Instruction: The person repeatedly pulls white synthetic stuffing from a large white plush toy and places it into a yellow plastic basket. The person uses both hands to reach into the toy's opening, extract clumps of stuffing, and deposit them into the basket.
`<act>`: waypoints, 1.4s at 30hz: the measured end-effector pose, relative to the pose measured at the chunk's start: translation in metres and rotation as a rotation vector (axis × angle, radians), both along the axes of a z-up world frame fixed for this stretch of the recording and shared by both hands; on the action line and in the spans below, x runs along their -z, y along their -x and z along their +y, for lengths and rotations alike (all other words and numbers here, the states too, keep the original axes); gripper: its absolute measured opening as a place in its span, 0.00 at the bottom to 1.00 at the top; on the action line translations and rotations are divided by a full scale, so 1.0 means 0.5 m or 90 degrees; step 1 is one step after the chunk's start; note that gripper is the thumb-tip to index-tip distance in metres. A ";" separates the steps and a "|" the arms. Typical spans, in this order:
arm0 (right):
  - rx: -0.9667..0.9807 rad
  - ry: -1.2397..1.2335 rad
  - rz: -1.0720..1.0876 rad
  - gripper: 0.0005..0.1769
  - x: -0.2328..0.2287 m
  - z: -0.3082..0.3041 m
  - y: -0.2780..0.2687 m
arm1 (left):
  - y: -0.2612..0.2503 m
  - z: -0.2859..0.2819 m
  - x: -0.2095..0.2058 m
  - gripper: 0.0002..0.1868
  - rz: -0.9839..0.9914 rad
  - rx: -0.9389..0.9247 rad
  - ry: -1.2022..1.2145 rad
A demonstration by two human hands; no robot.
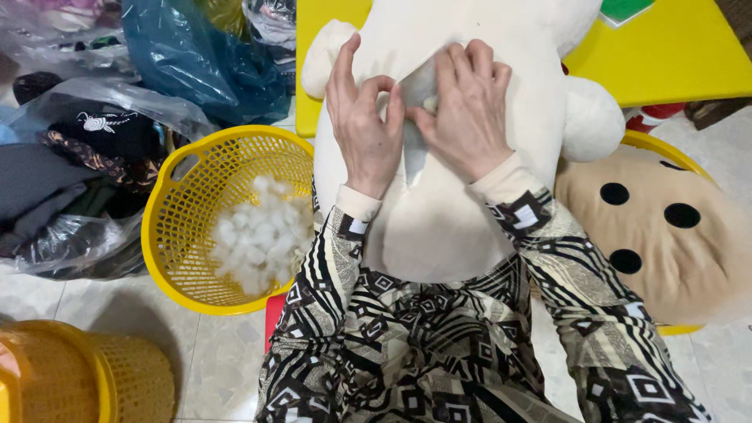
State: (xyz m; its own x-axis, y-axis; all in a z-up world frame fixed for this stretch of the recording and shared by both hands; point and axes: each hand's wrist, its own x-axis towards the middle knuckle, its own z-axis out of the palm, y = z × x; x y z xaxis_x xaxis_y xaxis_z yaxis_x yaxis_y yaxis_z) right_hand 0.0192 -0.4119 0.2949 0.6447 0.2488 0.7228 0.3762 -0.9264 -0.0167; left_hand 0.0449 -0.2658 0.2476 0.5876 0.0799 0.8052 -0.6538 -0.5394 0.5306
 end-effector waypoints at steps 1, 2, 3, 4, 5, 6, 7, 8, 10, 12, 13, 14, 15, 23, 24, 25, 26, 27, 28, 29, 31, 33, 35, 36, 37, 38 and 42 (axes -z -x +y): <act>0.014 0.015 -0.022 0.37 0.003 0.015 -0.017 | -0.003 0.000 0.002 0.04 -0.003 0.010 0.015; 0.029 0.030 -0.044 0.40 0.008 0.026 -0.033 | -0.005 0.000 0.005 0.04 -0.005 0.020 0.030; 0.049 0.039 -0.025 0.36 0.014 0.033 -0.049 | -0.008 -0.001 0.008 0.04 0.013 0.028 0.038; 0.069 0.048 -0.008 0.32 0.018 0.037 -0.065 | -0.011 -0.003 0.010 0.05 0.030 0.035 0.047; 0.089 0.058 0.010 0.29 0.021 0.038 -0.081 | -0.013 -0.004 0.013 0.05 0.047 0.042 0.056; 0.097 0.078 -0.002 0.21 0.024 0.034 -0.100 | -0.013 -0.004 0.017 0.12 0.060 0.075 0.056; 0.105 0.098 -0.015 0.13 0.028 0.024 -0.119 | -0.012 -0.002 0.022 0.18 0.072 0.110 0.055; 0.111 0.118 -0.028 0.05 0.033 0.016 -0.130 | -0.010 0.000 0.026 0.25 0.083 0.143 0.056; 0.057 0.046 0.013 0.02 0.032 0.002 -0.135 | -0.005 0.004 0.038 0.36 0.101 0.156 0.022; -0.008 -0.004 0.043 0.02 0.024 -0.010 -0.120 | -0.002 0.005 0.047 0.39 0.119 0.171 0.037; -0.045 -0.017 0.053 0.05 0.024 -0.014 -0.096 | -0.003 0.005 0.051 0.38 0.128 0.181 0.069; -0.081 -0.032 0.063 0.08 0.026 -0.017 -0.067 | -0.006 0.004 0.054 0.37 0.136 0.192 0.100; -0.098 -0.018 0.056 0.07 0.029 -0.018 -0.038 | -0.010 0.004 0.057 0.37 0.125 0.200 0.124; -0.169 0.001 0.010 0.12 0.057 -0.013 0.128 | -0.013 0.018 0.094 0.43 0.118 0.217 0.202; -0.172 0.007 0.004 0.12 0.059 -0.013 0.141 | -0.015 0.020 0.095 0.43 0.110 0.235 0.225; -0.175 0.013 -0.002 0.12 0.063 -0.013 0.154 | -0.015 0.022 0.095 0.44 0.101 0.254 0.248; -0.173 0.016 0.001 0.14 0.065 -0.016 0.166 | -0.017 0.023 0.094 0.44 0.090 0.273 0.272; -0.172 0.018 0.004 0.15 0.067 -0.021 0.179 | -0.019 0.025 0.093 0.45 0.091 0.267 0.274; -0.170 0.021 0.008 0.17 0.071 -0.026 0.191 | -0.021 0.026 0.092 0.45 0.094 0.261 0.276; -0.171 0.019 0.010 0.17 0.077 -0.031 0.202 | -0.022 0.026 0.092 0.46 0.096 0.256 0.277; -0.170 0.017 0.016 0.17 0.092 -0.042 0.225 | -0.022 0.026 0.095 0.46 0.086 0.276 0.293; -0.175 0.024 0.006 0.17 0.109 -0.051 0.248 | -0.020 0.025 0.095 0.47 0.083 0.297 0.308; -0.197 0.029 -0.023 0.14 0.128 -0.048 0.265 | -0.020 0.032 0.085 0.47 0.078 0.313 0.320; -0.215 0.031 -0.041 0.11 0.139 -0.041 0.272 | -0.015 0.036 0.081 0.47 0.074 0.328 0.326; -0.233 0.032 -0.058 0.09 0.147 -0.039 0.272 | -0.008 0.040 0.075 0.48 0.069 0.342 0.331; -0.221 0.002 -0.059 0.08 0.151 -0.039 0.271 | 0.001 0.044 0.069 0.48 0.064 0.357 0.337; -0.170 -0.171 -0.017 0.08 0.138 -0.054 0.275 | 0.082 0.060 0.052 0.50 0.137 0.367 0.340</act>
